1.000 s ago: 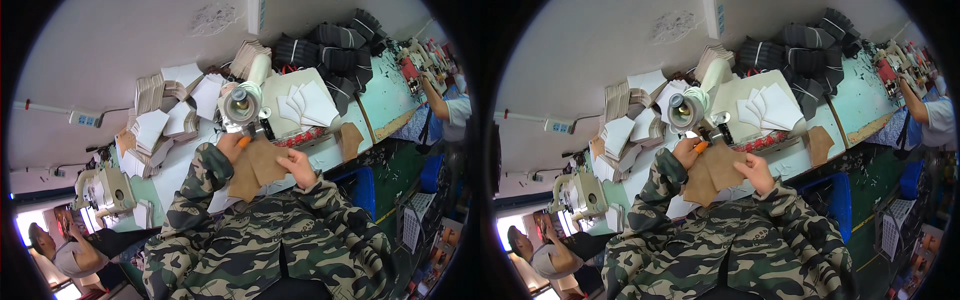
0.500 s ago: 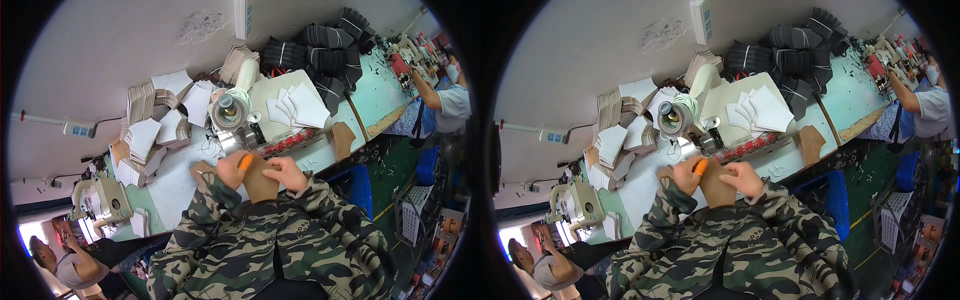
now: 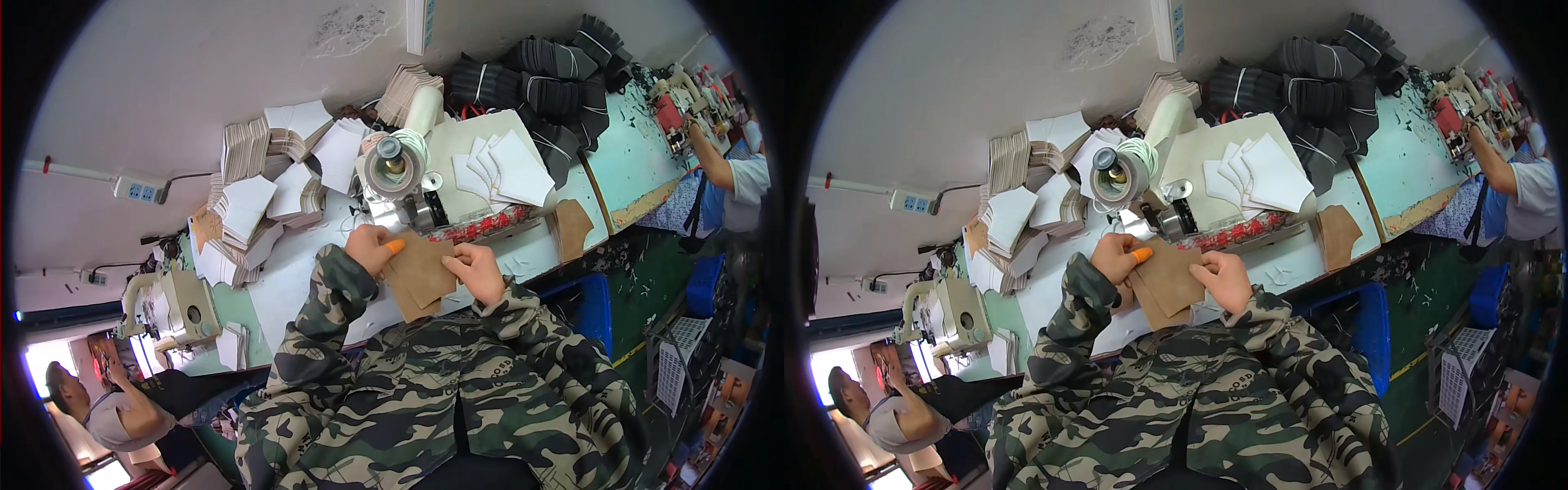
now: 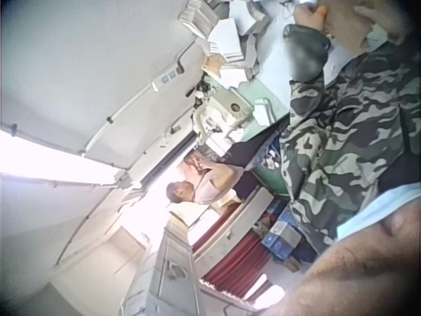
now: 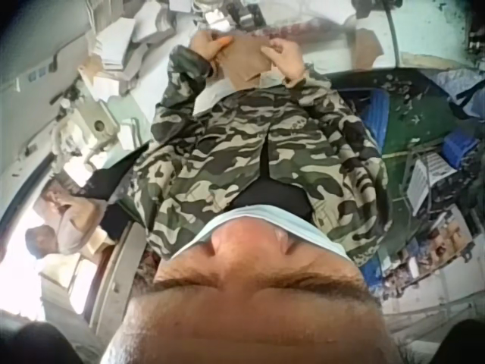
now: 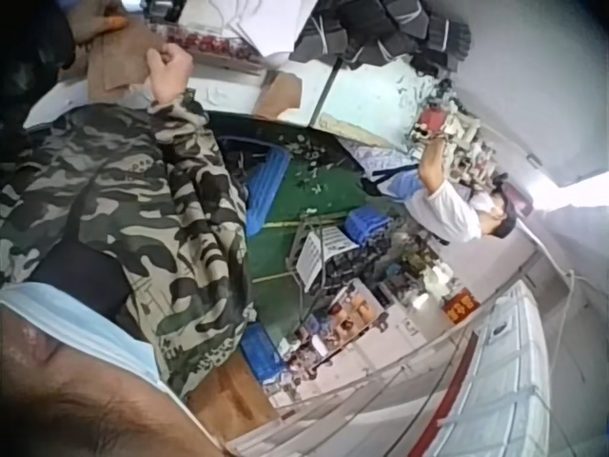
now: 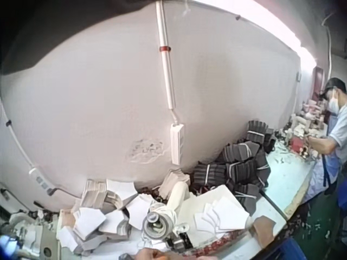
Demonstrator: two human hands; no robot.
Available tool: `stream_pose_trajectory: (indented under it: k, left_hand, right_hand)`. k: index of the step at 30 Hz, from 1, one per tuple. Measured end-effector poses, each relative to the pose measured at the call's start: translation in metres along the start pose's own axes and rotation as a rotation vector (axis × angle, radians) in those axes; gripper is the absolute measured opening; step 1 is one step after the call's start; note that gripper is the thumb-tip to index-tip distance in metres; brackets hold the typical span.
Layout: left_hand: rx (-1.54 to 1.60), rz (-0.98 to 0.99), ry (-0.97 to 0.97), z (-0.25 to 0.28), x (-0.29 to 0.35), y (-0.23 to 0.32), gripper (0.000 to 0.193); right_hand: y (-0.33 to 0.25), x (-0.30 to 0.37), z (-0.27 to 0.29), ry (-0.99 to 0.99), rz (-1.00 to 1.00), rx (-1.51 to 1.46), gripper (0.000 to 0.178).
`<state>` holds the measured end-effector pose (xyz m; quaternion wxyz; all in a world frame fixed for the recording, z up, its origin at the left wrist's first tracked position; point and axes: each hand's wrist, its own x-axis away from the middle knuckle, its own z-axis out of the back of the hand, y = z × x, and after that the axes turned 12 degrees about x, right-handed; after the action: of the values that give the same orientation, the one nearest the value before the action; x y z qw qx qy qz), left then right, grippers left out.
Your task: Stitching various shoe components together using an industrial sewing machine.
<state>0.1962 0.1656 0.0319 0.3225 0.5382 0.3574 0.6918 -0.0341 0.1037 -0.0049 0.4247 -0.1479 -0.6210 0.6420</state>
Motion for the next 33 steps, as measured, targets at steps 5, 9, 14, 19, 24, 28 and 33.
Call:
stream_pose_trajectory:
  k: [5, 9, 14, 19, 24, 28, 33]
  left_hand:
    - [-0.149, 0.04, -0.029, 0.0, -0.014, 0.017, 0.026]
    - [-0.142, -0.145, -0.067, 0.008, -0.03, -0.009, 0.025]
    - [0.285, -0.14, -0.34, 0.005, 0.007, -0.007, 0.024]
    - [0.415, -0.173, -0.29, -0.002, 0.016, -0.002, 0.026]
    - [-0.048, -0.24, 0.058, 0.004, 0.001, -0.016, 0.017]
    - [-0.13, 0.003, 0.076, 0.0, 0.004, 0.011, 0.017]
    - [-0.109, -0.057, -0.001, -0.006, -0.014, 0.01, 0.016]
  right_hand:
    - [-0.005, 0.003, 0.004, -0.026, -0.073, -0.207, 0.021]
    - [-0.006, -0.002, 0.047, 0.036, 0.155, -0.008, 0.02]
    - [-0.066, -0.016, 0.112, 0.75, 0.74, 1.126, 0.027]
    - [-0.021, 0.007, 0.027, -0.007, 0.34, 0.275, 0.022]
    - [-0.018, 0.007, 0.004, -0.182, -0.08, -0.275, 0.022]
    - [0.0, 0.002, -0.007, -0.151, -0.056, -0.184, 0.024]
    - [-0.013, 0.006, 0.001, -0.115, -0.124, -0.31, 0.023]
